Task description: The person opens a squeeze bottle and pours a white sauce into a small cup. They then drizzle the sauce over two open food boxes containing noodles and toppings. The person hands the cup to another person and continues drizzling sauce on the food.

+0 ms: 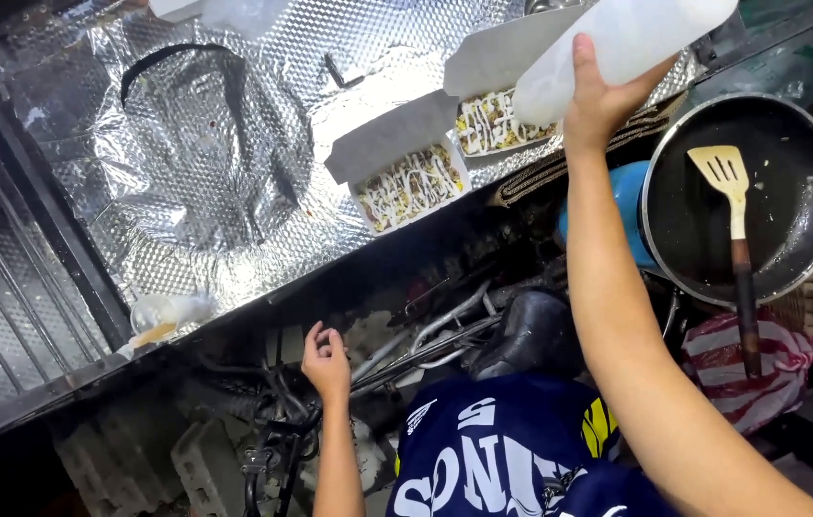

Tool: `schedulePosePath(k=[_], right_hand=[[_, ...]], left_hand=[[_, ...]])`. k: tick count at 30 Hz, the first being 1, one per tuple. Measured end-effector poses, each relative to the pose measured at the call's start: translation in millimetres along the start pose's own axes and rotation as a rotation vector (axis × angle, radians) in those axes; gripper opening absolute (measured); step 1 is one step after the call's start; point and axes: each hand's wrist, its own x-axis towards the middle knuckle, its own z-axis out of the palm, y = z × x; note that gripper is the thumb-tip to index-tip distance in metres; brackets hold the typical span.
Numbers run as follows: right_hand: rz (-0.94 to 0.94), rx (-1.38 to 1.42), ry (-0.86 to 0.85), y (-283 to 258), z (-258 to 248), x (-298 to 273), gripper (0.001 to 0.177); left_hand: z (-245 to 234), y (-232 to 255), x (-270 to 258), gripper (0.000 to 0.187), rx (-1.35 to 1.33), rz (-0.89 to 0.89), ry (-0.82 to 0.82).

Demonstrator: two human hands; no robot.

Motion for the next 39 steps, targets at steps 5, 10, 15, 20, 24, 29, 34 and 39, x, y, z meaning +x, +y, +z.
schedulePosePath(k=[5,10,15,20,24,29,34,39], right_hand=[[-0.046,-0.089,0.050,10.5,-15.8,18.3,0.098],[0.013,-0.247,0.093,32.7,-23.2,31.1,0.115],[-0.031,-0.368,0.036,-17.5,-24.9,42.6,0.123],[-0.210,0.191,-0.141,-104.3,-11.3,25.8,0.119],[0.330,0.039,-0.055,-118.6,52.0,-67.6,0.117],[0.154,-0.024,-0.435,-192.2,52.9,-97.2,0.089],[-0.072,0.071,-0.470,-155.1,87.0,-131.6,0.080],[-0.025,0.032,-0.514,-153.2,82.4,-113.6,0.094]], left_hand=[[-0.5,-3.1,-0.8,0.034,-0.008,0.007,-0.004],[-0.9,-3.5,-0.2,0.035,-0.012,0.005,-0.015],[0.0,-2.8,1.2,0.034,-0.019,0.002,0.002],[0.0,-7.5,1.4,0.035,-0.026,0.017,0.015],[4.8,-14.4,7.4,0.035,-0.011,0.058,0.021],[1.6,-21.6,2.2,0.038,0.030,0.027,0.009],[14.7,-52.9,15.7,0.033,-0.079,0.118,0.064],[16.0,-33.3,7.9,0.034,-0.060,0.096,0.059]])
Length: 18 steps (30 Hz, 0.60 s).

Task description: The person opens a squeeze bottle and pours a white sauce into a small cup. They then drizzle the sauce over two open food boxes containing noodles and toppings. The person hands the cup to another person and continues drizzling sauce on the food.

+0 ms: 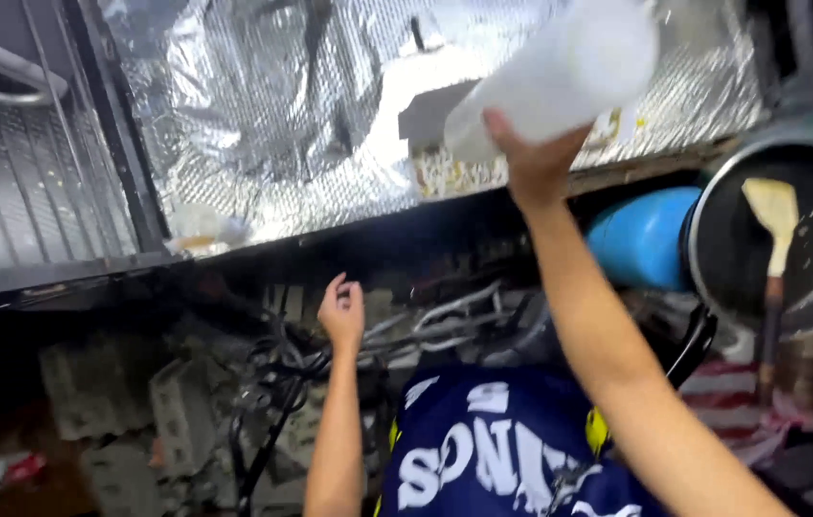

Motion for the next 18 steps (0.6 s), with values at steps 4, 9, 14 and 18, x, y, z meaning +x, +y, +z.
schedulePosePath(k=[4,9,14,18], right_hand=[[0.108,0.283,0.048,-1.1,2.7,2.0,0.074],[0.192,0.241,0.084,10.2,19.4,-13.7,0.076],[0.306,0.266,0.132,16.7,28.2,-27.7,0.078],[0.271,0.276,0.160,22.4,25.9,-25.7,0.078]], left_hand=[[-13.7,7.7,-5.3,0.037,0.094,-0.024,-0.038],[-12.6,26.6,-4.8,0.036,0.048,-0.055,-0.050],[-14.6,30.4,-6.0,0.037,0.029,-0.048,-0.066],[-12.6,25.1,-5.3,0.036,0.024,-0.032,-0.045]])
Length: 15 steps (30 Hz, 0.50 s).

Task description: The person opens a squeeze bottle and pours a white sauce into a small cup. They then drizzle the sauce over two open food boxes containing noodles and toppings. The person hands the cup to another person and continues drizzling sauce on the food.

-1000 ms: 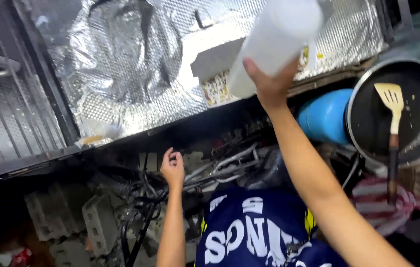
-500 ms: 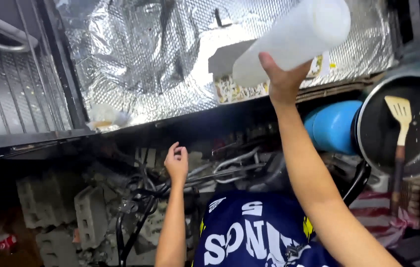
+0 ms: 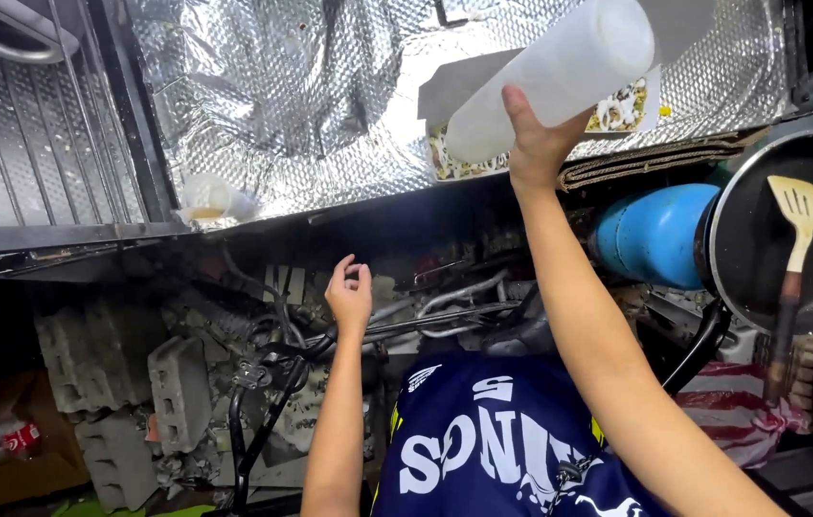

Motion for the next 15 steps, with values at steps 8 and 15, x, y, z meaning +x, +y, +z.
schedulePosePath(k=[8,15], right_hand=[[-0.078,-0.031,0.108,19.6,-36.0,22.1,0.078],[-0.170,-0.120,0.123,22.4,-69.4,42.4,0.078]], left_hand=[[1.9,-5.8,2.0,0.034,0.020,0.031,0.007],[-0.4,-1.4,1.5,0.036,0.014,0.027,-0.004]])
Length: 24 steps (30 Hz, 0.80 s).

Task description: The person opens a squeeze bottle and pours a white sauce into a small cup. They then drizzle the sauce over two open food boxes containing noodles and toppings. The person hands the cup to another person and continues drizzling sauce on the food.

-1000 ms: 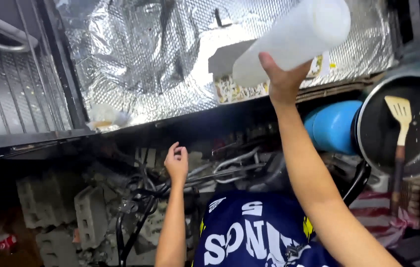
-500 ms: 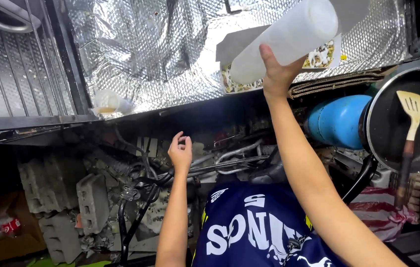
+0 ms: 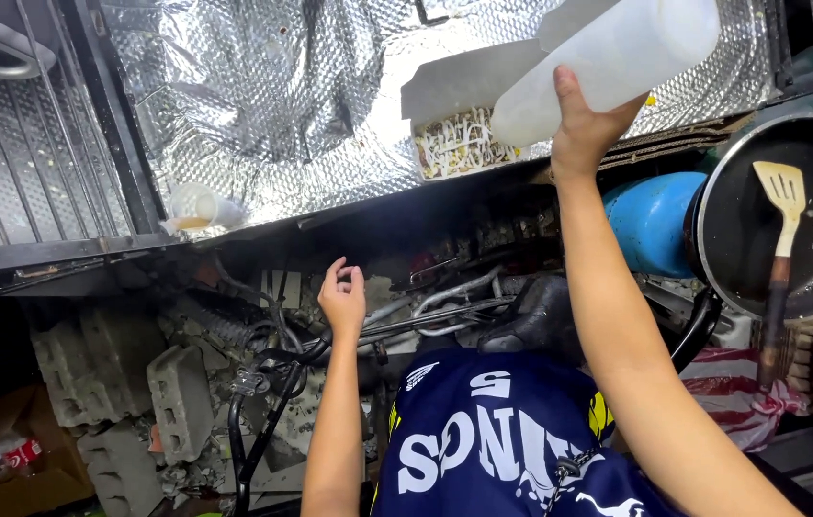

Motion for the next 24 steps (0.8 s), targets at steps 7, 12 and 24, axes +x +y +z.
schedulePosePath(k=[7,12,24], right_hand=[[-0.065,0.013,-0.041,-9.1,-6.7,13.6,0.075],[-0.145,0.119,-0.190,-99.5,15.5,12.7,0.072],[0.213,-0.083,-0.177,-39.0,65.9,-51.9,0.100]], left_hand=[[0.3,-2.2,0.0,0.035,0.034,0.031,0.006],[1.8,-4.2,0.2,0.036,0.008,0.017,0.009],[-3.5,-15.8,-4.2,0.035,0.011,-0.001,0.037]])
